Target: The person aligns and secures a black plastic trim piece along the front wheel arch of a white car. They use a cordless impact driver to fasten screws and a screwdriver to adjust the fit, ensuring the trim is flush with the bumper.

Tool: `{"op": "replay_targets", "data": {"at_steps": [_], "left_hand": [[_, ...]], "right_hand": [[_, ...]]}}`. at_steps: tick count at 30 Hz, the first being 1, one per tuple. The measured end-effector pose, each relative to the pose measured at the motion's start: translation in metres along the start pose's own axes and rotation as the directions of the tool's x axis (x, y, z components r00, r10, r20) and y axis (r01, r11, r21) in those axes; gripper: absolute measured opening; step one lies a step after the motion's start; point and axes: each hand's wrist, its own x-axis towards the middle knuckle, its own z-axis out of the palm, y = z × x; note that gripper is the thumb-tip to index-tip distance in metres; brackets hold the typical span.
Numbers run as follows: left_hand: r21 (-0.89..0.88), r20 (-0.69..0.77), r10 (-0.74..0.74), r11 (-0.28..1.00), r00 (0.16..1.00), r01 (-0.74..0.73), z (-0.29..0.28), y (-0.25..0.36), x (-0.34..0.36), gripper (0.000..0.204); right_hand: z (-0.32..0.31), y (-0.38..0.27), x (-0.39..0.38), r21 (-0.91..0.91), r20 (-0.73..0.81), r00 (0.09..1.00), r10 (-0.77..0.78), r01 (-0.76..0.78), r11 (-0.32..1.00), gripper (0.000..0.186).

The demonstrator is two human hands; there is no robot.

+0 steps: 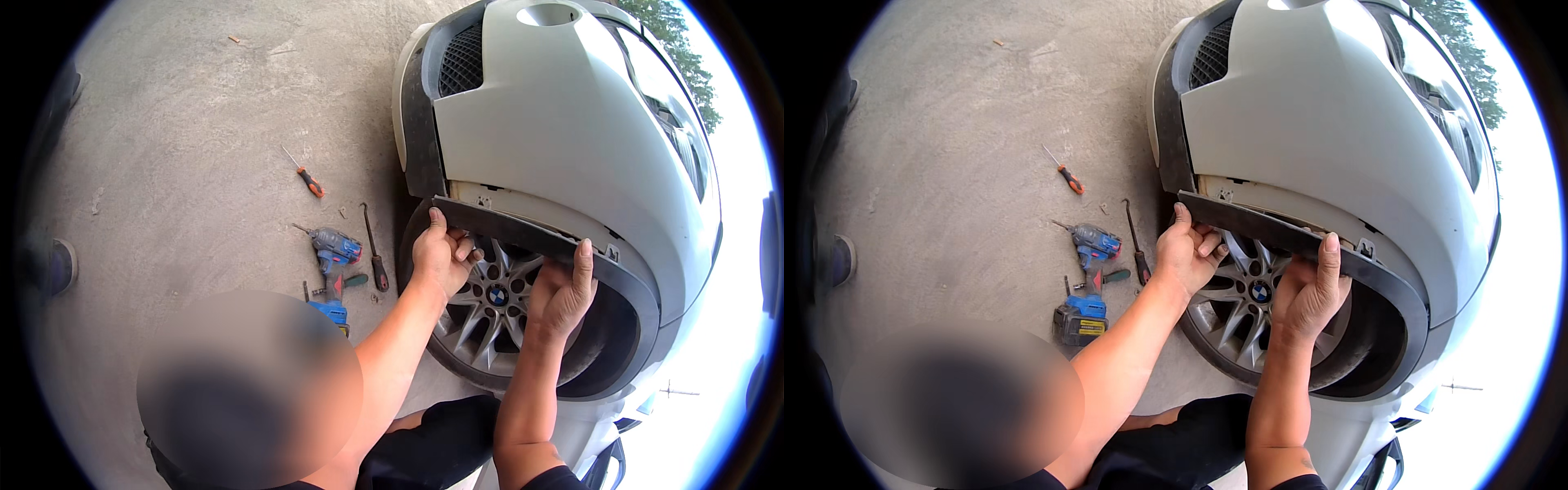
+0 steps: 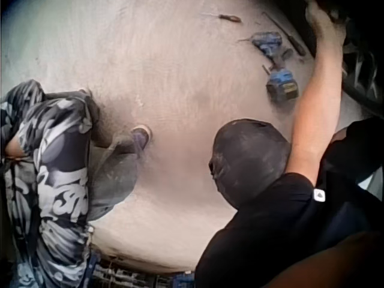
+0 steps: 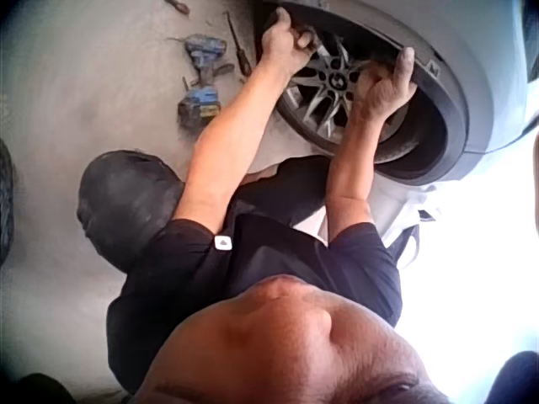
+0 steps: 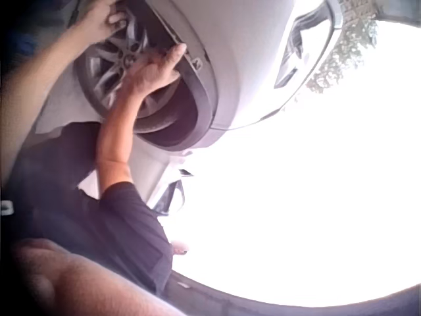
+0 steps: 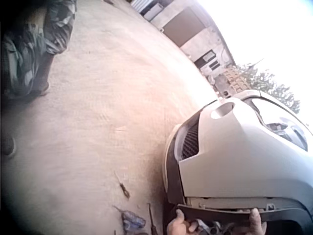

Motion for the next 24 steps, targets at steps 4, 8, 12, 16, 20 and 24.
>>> {"op": "replay_targets", "data": {"at_steps": [4,8,12,16,20,24], "left_hand": [[0.046,-0.087,-0.082,0.995,0.993,0.086,0.008,0.008,0.007,0.045],[0.105,-0.142,-0.138,0.983,0.980,0.153,0.015,0.015,0.011,0.047],[0.147,-0.173,-0.140,0.975,0.975,0.166,0.023,0.019,0.019,0.047],[0.120,-0.158,-0.133,0.981,0.979,0.152,0.021,0.019,0.025,0.046],[0.084,-0.161,-0.122,0.987,0.979,0.137,0.021,0.012,0.029,0.046],[0.094,-0.201,-0.050,0.993,0.978,0.070,0.024,0.010,0.030,0.046]], "right_hand": [[-0.001,0.002,0.000,0.013,0.009,1.000,0.023,-0.023,1.000,0.021],[-0.005,0.003,0.000,0.032,0.049,0.999,0.022,-0.023,0.999,0.021],[-0.012,0.006,0.004,0.048,0.082,0.997,0.013,-0.017,0.999,0.022],[-0.009,0.008,0.006,0.045,0.077,0.997,0.014,-0.017,0.999,0.022],[-0.010,0.006,0.006,0.035,0.071,0.997,0.004,-0.007,0.999,0.021],[-0.014,0.011,0.008,-0.019,0.047,0.999,-0.009,0.010,1.000,0.028]]}}
